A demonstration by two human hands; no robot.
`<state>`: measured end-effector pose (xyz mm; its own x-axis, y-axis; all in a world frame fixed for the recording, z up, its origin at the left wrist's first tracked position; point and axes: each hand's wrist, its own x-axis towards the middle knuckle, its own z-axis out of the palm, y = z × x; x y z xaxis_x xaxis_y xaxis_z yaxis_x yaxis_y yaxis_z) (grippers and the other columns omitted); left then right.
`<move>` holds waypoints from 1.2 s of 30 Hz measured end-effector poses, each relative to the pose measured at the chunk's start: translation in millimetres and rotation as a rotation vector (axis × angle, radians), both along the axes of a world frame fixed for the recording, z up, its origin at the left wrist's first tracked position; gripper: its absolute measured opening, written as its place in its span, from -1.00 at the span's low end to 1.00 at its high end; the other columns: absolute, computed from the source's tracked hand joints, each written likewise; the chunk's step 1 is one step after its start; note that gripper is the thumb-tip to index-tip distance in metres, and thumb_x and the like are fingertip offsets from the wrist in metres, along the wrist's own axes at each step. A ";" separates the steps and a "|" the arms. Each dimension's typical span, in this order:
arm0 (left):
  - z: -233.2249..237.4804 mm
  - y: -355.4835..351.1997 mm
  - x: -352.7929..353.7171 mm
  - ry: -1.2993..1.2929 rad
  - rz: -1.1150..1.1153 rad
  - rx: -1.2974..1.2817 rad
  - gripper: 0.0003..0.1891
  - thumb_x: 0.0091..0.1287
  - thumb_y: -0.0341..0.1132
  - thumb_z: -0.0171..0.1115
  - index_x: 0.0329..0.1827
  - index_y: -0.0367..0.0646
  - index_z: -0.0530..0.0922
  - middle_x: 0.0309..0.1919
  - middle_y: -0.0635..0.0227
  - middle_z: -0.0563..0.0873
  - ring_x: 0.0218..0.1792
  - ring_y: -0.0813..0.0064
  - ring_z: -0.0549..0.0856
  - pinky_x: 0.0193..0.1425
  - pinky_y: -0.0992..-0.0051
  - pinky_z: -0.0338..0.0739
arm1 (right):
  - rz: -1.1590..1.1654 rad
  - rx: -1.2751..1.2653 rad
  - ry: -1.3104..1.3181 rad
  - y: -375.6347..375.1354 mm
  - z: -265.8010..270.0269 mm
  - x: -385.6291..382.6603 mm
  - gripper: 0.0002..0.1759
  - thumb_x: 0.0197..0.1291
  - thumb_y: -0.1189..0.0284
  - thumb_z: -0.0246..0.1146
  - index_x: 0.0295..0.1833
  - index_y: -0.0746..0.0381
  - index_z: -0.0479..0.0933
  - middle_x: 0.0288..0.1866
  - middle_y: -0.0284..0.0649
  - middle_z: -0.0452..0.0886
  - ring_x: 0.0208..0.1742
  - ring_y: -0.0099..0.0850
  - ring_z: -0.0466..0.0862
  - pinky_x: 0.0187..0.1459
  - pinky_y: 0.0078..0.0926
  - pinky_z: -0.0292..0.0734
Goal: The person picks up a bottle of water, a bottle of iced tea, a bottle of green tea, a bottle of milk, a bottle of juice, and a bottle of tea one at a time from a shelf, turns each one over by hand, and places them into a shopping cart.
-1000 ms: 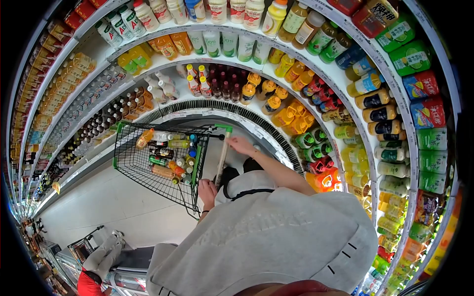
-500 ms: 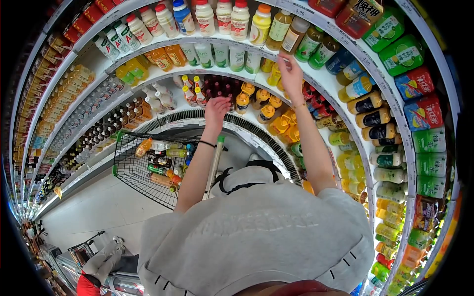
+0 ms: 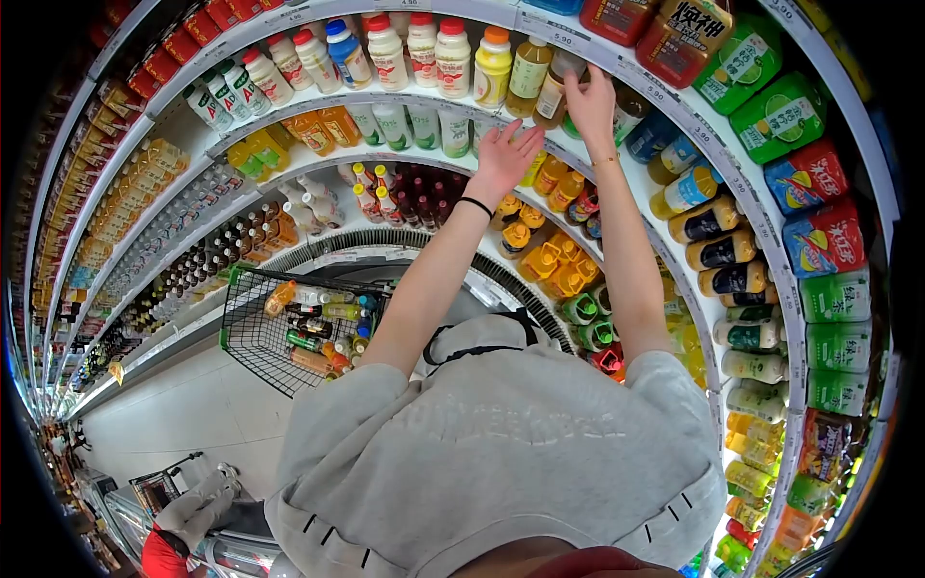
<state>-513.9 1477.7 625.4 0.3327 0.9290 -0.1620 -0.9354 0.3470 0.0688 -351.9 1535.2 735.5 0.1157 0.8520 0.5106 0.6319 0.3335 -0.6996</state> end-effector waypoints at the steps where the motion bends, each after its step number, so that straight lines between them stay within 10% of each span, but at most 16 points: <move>1: 4.0 3.5 5.6 -0.017 -0.025 0.004 -0.36 0.73 0.02 -0.42 0.69 -0.22 0.05 0.63 -0.17 0.16 0.61 -0.09 0.26 0.69 0.05 0.22 | -0.001 -0.001 0.000 5.8 0.2 -0.2 -0.50 0.32 0.28 0.32 0.29 0.32 0.57 -0.12 0.13 0.74 -0.07 -0.03 0.77 -0.01 -0.14 0.67; 3: 9.0 11.0 16.7 -0.038 -0.048 0.010 -0.36 0.73 0.02 -0.42 0.72 -0.17 0.01 0.64 -0.21 0.11 0.61 -0.14 0.24 0.69 0.02 0.21 | -0.011 0.042 -0.114 14.3 2.9 -5.7 -0.46 0.30 0.15 0.34 0.23 0.31 0.60 -0.30 0.11 0.73 -0.03 0.12 0.75 0.03 0.03 0.64; 11: 10.3 23.9 33.1 0.119 -0.081 0.015 -0.35 0.72 0.04 -0.41 0.75 -0.03 -0.14 0.62 -0.28 0.10 0.57 -0.16 0.29 0.66 0.00 0.25 | -0.258 0.117 -0.257 -27.3 16.5 -26.0 -0.30 0.20 0.01 0.42 0.28 0.28 0.51 0.06 0.17 0.67 0.04 0.20 0.72 0.04 0.05 0.65; 23: -7.6 -54.7 -42.2 -0.006 0.058 -0.029 -0.42 0.70 0.13 -0.23 0.60 -0.02 0.20 0.44 0.00 0.40 0.42 0.10 0.49 0.52 0.22 0.44 | 0.277 0.329 0.075 -111.7 8.5 -82.0 -0.36 0.01 0.17 0.64 0.11 0.31 0.61 -0.04 -0.09 0.74 -0.08 -0.17 0.79 -0.09 -0.31 0.68; 29: -53.8 -205.2 -152.8 0.205 0.345 0.060 -0.36 0.68 0.20 -0.23 0.43 -0.16 0.45 0.12 0.16 0.71 -0.06 0.32 0.68 0.04 0.37 0.57 | 0.907 -0.242 0.447 -158.6 -19.8 -186.6 -0.40 0.10 0.44 0.61 0.24 0.38 0.58 0.06 -0.26 0.74 -0.04 -0.51 0.74 0.01 -0.54 0.67; 36: -61.7 -417.2 -179.9 0.439 0.569 0.012 -0.33 0.59 0.13 -0.01 0.52 -0.25 0.35 0.27 0.08 0.65 0.16 0.29 0.66 0.32 0.28 0.53 | 1.455 -0.980 0.866 -244.3 -92.7 -327.8 -0.46 0.29 0.34 0.31 0.33 0.37 0.52 0.11 -0.11 0.73 0.09 -0.32 0.76 0.13 -0.36 0.69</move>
